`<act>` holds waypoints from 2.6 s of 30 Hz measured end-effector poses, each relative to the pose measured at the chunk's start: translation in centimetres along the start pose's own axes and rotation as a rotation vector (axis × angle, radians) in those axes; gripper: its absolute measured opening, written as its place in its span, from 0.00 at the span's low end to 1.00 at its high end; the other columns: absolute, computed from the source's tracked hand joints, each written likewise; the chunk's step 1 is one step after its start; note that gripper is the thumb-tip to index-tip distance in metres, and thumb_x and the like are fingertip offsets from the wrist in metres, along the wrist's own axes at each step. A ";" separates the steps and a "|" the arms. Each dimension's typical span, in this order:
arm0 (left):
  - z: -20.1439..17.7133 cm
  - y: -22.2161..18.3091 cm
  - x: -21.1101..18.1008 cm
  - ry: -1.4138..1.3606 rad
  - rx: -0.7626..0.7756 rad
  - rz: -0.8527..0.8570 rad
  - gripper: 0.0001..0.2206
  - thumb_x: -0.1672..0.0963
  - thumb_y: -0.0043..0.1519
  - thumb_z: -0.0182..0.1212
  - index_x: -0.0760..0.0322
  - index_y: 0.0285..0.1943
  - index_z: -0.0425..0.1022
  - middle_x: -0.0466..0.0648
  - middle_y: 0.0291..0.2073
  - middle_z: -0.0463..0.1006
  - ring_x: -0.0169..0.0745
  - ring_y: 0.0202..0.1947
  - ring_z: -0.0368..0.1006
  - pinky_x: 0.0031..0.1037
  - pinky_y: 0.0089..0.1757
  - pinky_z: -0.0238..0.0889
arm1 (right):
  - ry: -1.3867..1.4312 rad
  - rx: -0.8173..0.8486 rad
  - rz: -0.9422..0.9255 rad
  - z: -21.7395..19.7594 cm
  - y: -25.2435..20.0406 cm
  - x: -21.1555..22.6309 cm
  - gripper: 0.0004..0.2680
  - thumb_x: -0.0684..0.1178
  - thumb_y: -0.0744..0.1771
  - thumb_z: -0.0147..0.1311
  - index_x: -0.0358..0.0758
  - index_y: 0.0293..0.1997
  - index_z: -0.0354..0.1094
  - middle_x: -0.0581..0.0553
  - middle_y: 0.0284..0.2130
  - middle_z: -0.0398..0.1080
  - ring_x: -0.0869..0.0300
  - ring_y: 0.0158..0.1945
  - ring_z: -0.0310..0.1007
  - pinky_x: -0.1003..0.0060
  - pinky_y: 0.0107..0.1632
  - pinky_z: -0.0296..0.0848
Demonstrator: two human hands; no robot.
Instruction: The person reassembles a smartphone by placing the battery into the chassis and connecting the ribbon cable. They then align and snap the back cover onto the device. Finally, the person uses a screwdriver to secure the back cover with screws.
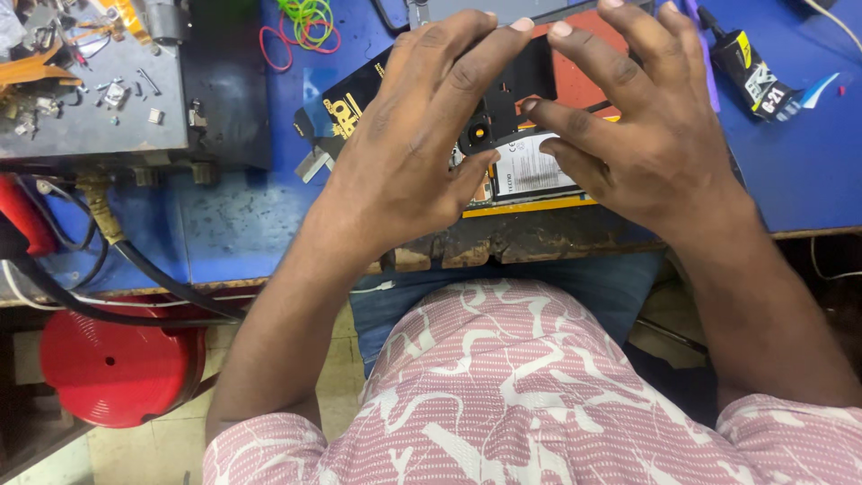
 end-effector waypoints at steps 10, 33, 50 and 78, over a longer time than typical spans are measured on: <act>0.0 0.0 -0.5 -0.100 0.017 0.076 0.43 0.64 0.55 0.73 0.55 0.76 0.48 0.55 0.67 0.60 0.60 0.69 0.59 0.41 0.65 0.61 | 0.116 0.081 -0.015 -0.5 -0.2 -0.5 0.16 0.45 0.61 0.73 0.46 0.52 0.77 0.43 0.70 0.59 0.42 0.74 0.54 0.35 0.74 0.52; 1.4 -7.5 2.7 -0.141 -0.127 -0.190 0.21 0.56 0.65 0.74 0.63 0.62 0.68 0.55 0.63 0.65 0.57 0.65 0.64 0.45 0.68 0.57 | 0.309 0.249 -0.020 3.9 -1.9 0.0 0.18 0.41 0.55 0.72 0.43 0.48 0.78 0.39 0.62 0.62 0.41 0.64 0.64 0.44 0.64 0.67; 5.0 -9.6 1.6 0.173 0.128 -0.187 0.22 0.56 0.60 0.71 0.60 0.64 0.79 0.52 0.67 0.63 0.56 0.66 0.57 0.64 0.70 0.41 | 0.216 0.373 -0.028 4.7 -1.3 0.1 0.13 0.42 0.57 0.71 0.40 0.44 0.80 0.42 0.62 0.64 0.46 0.66 0.63 0.51 0.64 0.70; 6.9 -10.5 2.2 0.101 0.296 -0.319 0.22 0.50 0.65 0.71 0.57 0.67 0.79 0.62 0.79 0.49 0.66 0.79 0.34 0.66 0.72 0.23 | 0.005 0.562 -0.020 6.0 -2.0 0.0 0.15 0.53 0.61 0.68 0.49 0.52 0.81 0.43 0.42 0.74 0.56 0.38 0.75 0.60 0.36 0.75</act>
Point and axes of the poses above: each hand's wrist, its own y-axis towards the middle knuckle, its own z-axis out of the palm, x = y × z, the point moved 7 cm from there along y, towards the middle knuckle
